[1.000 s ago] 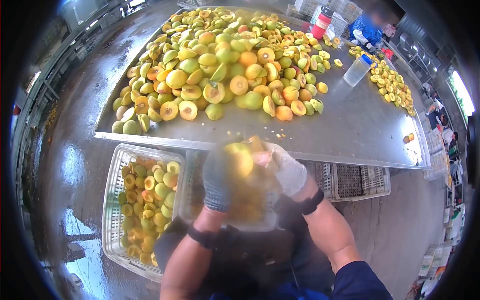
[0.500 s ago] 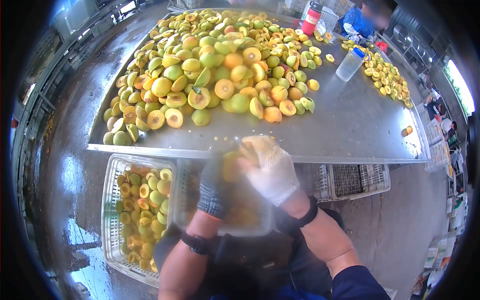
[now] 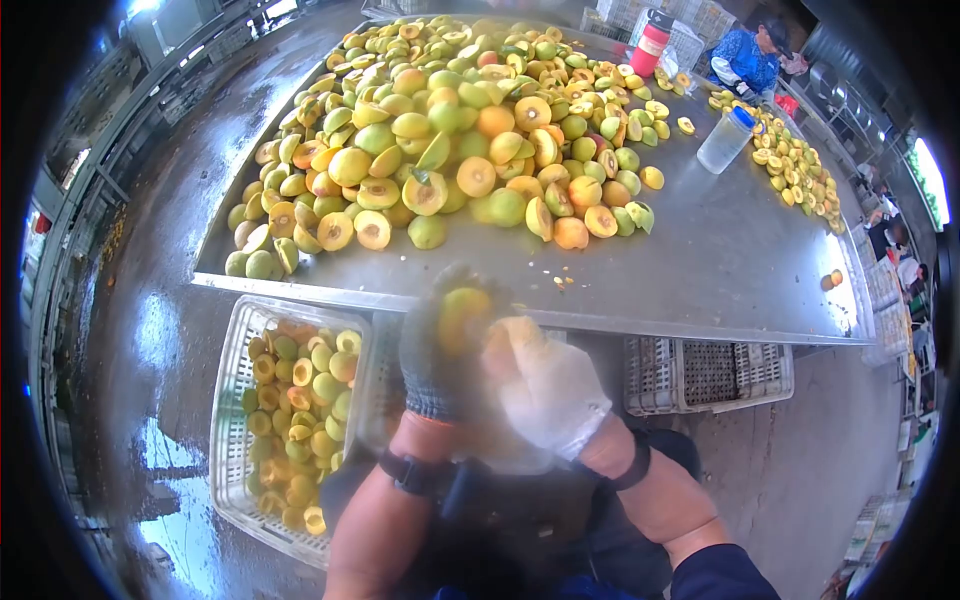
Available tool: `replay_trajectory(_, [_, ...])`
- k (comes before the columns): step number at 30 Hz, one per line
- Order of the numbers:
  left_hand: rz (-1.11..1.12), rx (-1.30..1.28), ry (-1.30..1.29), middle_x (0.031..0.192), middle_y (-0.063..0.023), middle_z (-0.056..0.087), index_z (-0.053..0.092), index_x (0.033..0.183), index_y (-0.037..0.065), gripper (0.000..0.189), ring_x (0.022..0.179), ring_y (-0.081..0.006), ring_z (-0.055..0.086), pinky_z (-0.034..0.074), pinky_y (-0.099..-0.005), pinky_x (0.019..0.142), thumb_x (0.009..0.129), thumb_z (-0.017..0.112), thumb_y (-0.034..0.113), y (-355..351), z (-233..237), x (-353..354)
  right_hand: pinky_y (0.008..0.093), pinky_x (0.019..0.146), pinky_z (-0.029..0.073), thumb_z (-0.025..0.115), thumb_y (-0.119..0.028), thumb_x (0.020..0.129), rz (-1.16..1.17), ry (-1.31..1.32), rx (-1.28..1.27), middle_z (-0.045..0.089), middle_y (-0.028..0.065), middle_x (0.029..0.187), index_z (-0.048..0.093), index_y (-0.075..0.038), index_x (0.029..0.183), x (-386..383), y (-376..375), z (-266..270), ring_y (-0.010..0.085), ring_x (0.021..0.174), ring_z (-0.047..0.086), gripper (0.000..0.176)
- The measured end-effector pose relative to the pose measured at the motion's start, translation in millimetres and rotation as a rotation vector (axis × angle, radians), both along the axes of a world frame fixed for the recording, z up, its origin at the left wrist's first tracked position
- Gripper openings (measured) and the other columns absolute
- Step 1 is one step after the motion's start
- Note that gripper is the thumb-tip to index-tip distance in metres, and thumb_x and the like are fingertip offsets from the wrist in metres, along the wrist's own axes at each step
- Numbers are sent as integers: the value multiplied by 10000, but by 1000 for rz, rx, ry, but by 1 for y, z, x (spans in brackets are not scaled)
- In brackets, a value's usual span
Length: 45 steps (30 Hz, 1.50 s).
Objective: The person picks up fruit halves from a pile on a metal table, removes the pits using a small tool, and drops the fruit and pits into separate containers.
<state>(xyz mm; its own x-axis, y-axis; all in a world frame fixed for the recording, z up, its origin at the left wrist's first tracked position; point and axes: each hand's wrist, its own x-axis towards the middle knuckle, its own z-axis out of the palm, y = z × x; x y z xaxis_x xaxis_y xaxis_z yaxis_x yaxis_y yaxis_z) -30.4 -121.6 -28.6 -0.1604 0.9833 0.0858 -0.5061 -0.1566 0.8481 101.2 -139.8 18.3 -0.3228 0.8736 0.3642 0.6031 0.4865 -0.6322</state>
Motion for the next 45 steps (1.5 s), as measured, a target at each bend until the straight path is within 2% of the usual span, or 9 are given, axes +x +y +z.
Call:
replay_trajectory(5, [15, -11, -9, 1246, -221, 629, 537, 1379, 13, 510, 1175, -383, 626, 518, -511, 1040, 1023, 498, 377, 1, 0, 0, 506, 613, 534, 600, -276, 1021, -62, -30, -9, 676, 166, 759, 601, -100, 989, -11, -2, -3, 402, 696, 680, 178])
replay_trajectory(11, [50, 10, -25, 1225, -216, 630, 539, 1355, 12, 499, 1139, -367, 634, 531, -502, 1024, 1020, 502, 381, 4, -11, -3, 550, 545, 469, 604, -222, 1002, -29, 45, 37, 632, 223, 744, 566, -62, 1020, -17, 0, -6, 443, 648, 642, 166])
replay_trajectory(21, [35, -157, -245, 1162, -158, 669, 600, 1283, 48, 444, 1052, -294, 667, 555, -441, 946, 986, 585, 378, -6, -11, -14, 528, 560, 530, 600, -247, 977, 9, -265, 32, 637, 172, 657, 572, -45, 953, -25, 0, 4, 412, 595, 659, 206])
replay_trajectory(24, [160, 305, 800, 1091, -127, 706, 666, 1179, 38, 390, 1019, -270, 683, 554, -422, 929, 925, 697, 333, 0, -14, -37, 520, 627, 548, 568, -282, 996, 110, -339, -83, 666, 187, 764, 641, -69, 965, -18, 6, 5, 406, 684, 682, 228])
replay_trajectory(27, [114, 650, 1298, 1037, -110, 737, 722, 1059, 29, 287, 983, -273, 701, 557, -398, 910, 859, 778, 227, 9, -11, -55, 501, 792, 561, 525, -320, 1031, 368, -432, -191, 704, 221, 957, 731, -90, 1001, 1, 22, 7, 405, 895, 698, 310])
replay_trajectory(31, [-71, 312, 1099, 1026, -113, 743, 758, 986, 63, 289, 926, -324, 706, 563, -419, 860, 738, 833, 192, 9, -10, -51, 510, 823, 553, 511, -342, 1039, 330, -312, -426, 708, 239, 958, 714, -47, 1009, 1, 29, 15, 439, 926, 685, 359])
replay_trajectory(34, [-1, 390, 1131, 998, -107, 740, 748, 979, 66, 303, 885, -330, 706, 557, -440, 820, 719, 847, 187, 16, -10, -51, 518, 820, 550, 516, -356, 1031, 278, -78, -451, 712, 244, 943, 710, -40, 999, -3, 25, -7, 440, 916, 686, 372])
replay_trajectory(40, [127, 439, 1209, 896, -99, 739, 744, 962, 70, 239, 799, -356, 702, 561, -438, 775, 748, 821, 144, 6, 2, -50, 502, 671, 554, 553, -217, 982, 330, -437, -175, 710, 205, 868, 688, -59, 1017, -5, 16, -8, 399, 767, 698, 210])
replay_trajectory(45, [-3, 264, 1003, 888, -148, 732, 746, 986, 62, 274, 839, -362, 712, 558, -421, 797, 752, 816, 189, 9, -8, -48, 529, 779, 547, 509, -340, 1019, 326, -148, -353, 712, 230, 913, 705, -67, 964, -8, 17, -21, 442, 876, 686, 340])
